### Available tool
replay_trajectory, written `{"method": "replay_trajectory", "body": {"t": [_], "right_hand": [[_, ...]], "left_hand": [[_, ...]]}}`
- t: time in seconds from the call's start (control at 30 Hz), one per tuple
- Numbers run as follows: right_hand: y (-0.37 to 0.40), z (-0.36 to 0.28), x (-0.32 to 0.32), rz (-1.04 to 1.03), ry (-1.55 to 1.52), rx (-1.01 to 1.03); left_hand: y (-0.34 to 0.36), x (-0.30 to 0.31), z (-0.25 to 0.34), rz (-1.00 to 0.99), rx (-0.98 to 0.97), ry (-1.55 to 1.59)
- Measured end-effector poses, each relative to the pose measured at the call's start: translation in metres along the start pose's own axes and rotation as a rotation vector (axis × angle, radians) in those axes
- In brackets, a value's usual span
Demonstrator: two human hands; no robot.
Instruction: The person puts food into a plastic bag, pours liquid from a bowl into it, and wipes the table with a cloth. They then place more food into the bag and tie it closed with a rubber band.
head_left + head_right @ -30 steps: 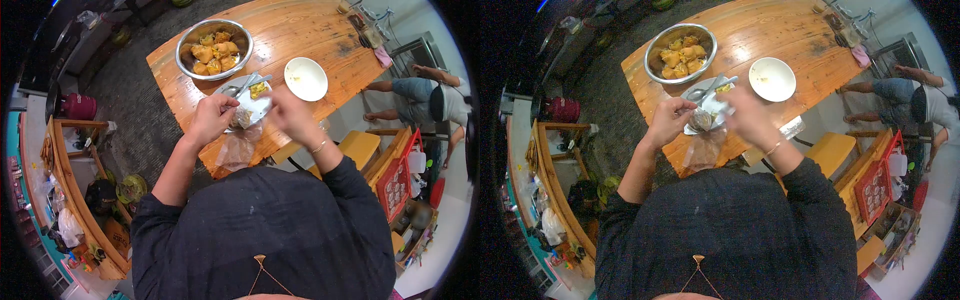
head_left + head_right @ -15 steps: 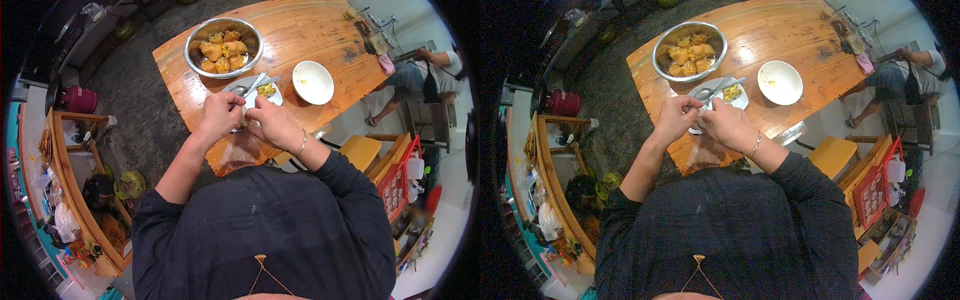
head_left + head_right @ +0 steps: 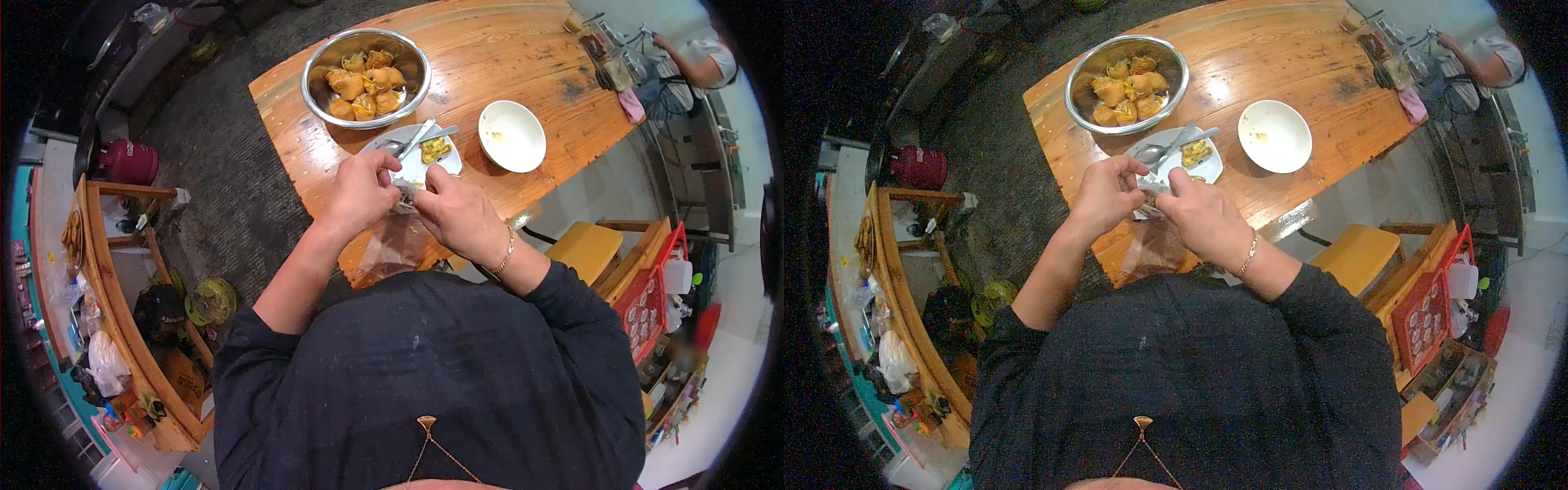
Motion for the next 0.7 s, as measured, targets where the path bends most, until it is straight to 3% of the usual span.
{"method": "replay_trajectory", "body": {"t": [0.03, 0.23, 0.33, 0.57, 0.7], "right_hand": [[0.0, -0.003, 0.003, -0.003, 0.0, 0.004], [-0.002, -0.001, 0.0, -0.047, 0.019, 0.025], [-0.002, 0.003, -0.001, -0.051, -0.017, 0.013], [-0.002, 0.013, 0.025, 0.026, -0.24, -0.157], [-0.006, 0.076, 0.026, 0.19, -0.188, -0.275]], "left_hand": [[0.0, 0.0, 0.0, -0.001, -0.064, -0.047], [0.001, 0.006, 0.011, -0.021, -0.029, -0.129], [0.007, 0.011, 0.016, 0.179, -0.288, -0.204], [0.013, 0.003, 0.019, -0.021, -0.371, -0.298], [0.015, -0.003, 0.025, -0.021, -0.438, -0.302]]}}
Point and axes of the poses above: each hand's wrist, its own y-axis away from the middle knuckle, its own x-axis out of the back of the hand, z = x × y, the point moved 5 cm from there along -y, towards the middle knuckle, and after that the axes turned 6 degrees about z, right-handed, at the moved point
